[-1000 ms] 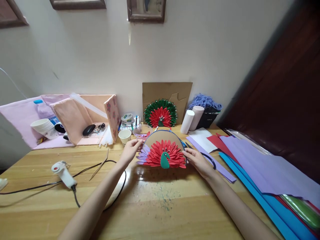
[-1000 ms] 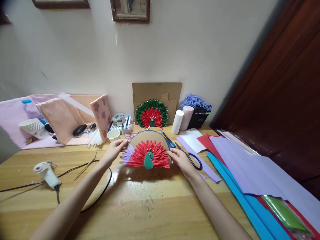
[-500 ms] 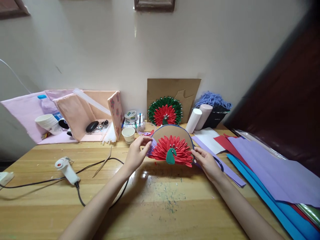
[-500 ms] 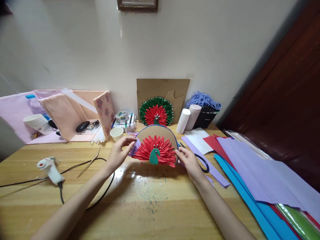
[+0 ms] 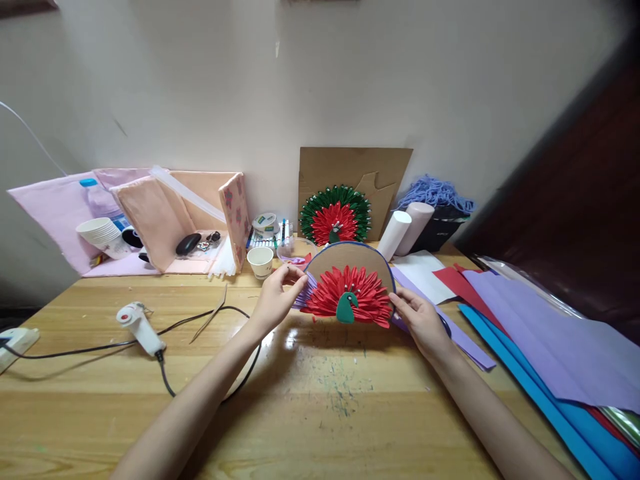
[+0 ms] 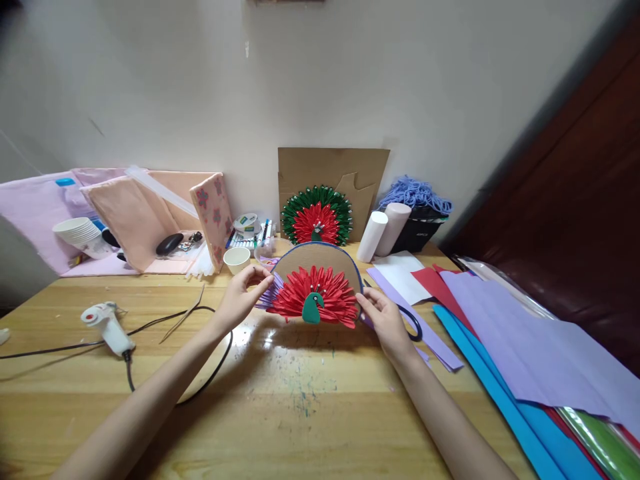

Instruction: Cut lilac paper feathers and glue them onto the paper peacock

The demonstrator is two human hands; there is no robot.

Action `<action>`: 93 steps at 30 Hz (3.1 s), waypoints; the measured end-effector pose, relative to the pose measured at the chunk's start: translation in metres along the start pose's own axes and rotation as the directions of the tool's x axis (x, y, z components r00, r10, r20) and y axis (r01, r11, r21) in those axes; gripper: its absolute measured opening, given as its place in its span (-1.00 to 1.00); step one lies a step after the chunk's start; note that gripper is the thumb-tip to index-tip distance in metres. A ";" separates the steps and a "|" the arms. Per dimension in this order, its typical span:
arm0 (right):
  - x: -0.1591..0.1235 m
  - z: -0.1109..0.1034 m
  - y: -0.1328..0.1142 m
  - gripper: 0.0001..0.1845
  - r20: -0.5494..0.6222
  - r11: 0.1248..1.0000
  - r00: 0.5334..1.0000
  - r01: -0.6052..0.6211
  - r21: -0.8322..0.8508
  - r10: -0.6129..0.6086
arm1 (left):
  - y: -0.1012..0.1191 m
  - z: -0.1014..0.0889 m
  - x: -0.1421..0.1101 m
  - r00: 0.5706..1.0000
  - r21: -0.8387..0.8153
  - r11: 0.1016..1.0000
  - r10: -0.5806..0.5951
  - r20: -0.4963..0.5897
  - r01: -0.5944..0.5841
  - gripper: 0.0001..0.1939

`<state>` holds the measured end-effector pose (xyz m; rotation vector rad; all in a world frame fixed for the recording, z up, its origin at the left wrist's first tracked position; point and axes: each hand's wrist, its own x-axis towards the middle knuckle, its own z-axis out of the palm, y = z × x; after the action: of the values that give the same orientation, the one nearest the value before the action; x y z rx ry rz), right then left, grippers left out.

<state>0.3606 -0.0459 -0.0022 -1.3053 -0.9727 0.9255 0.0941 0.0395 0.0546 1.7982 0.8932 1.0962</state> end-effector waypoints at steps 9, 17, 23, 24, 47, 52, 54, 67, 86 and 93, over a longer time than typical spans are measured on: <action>0.000 0.001 -0.004 -0.71 -0.022 0.999 0.998 0.050 0.002 -0.050 | -0.001 -0.002 0.003 0.996 -0.070 0.994 -0.088 0.010 0.089 -0.77; -0.001 0.003 -0.004 -0.68 -0.032 1.000 0.999 0.025 0.019 -0.024 | 0.001 -0.003 0.002 0.994 -0.091 0.990 -0.105 0.043 0.109 -0.75; -0.002 0.010 0.007 -0.63 0.017 0.999 1.000 -0.024 -0.035 0.025 | -0.007 -0.011 0.006 0.990 0.013 0.992 -0.129 0.053 0.129 -0.72; -0.003 0.012 0.009 -0.62 0.021 0.998 0.998 -0.050 -0.033 0.051 | -0.011 -0.013 0.007 0.987 0.054 0.987 -0.155 0.048 0.152 -0.71; -0.005 0.028 0.025 -0.60 0.077 0.986 0.990 -0.124 0.114 0.116 | -0.022 -0.038 0.014 0.960 0.050 0.962 -0.262 -0.100 0.268 -0.70; -0.008 0.032 0.025 -0.56 0.094 0.980 0.981 -0.178 0.090 0.169 | -0.019 -0.029 0.007 0.935 0.158 0.947 -0.305 0.179 0.279 -0.60; -0.009 0.033 0.027 -0.59 0.140 0.981 0.975 -0.181 0.071 0.170 | -0.022 -0.026 0.006 0.934 0.222 0.939 -0.306 0.183 0.264 -0.57; -0.001 0.034 0.042 -0.65 0.057 0.974 0.986 -0.166 0.154 0.159 | -0.046 -0.023 0.009 0.835 -0.052 0.841 -0.524 0.166 0.538 -0.40; -0.004 0.036 0.033 -0.62 0.011 0.983 0.987 -0.163 0.087 0.162 | -0.049 -0.026 0.010 0.835 -0.018 0.856 -0.499 0.231 0.516 -0.42; -0.006 0.036 0.031 -0.58 0.006 0.988 0.988 -0.156 0.004 0.156 | -0.034 -0.024 0.007 0.830 0.049 0.863 -0.498 0.251 0.503 -0.55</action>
<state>0.3245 -0.0375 -0.0324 -1.3906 -0.8819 1.0503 0.0692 0.0659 0.0331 1.5156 1.1059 0.5185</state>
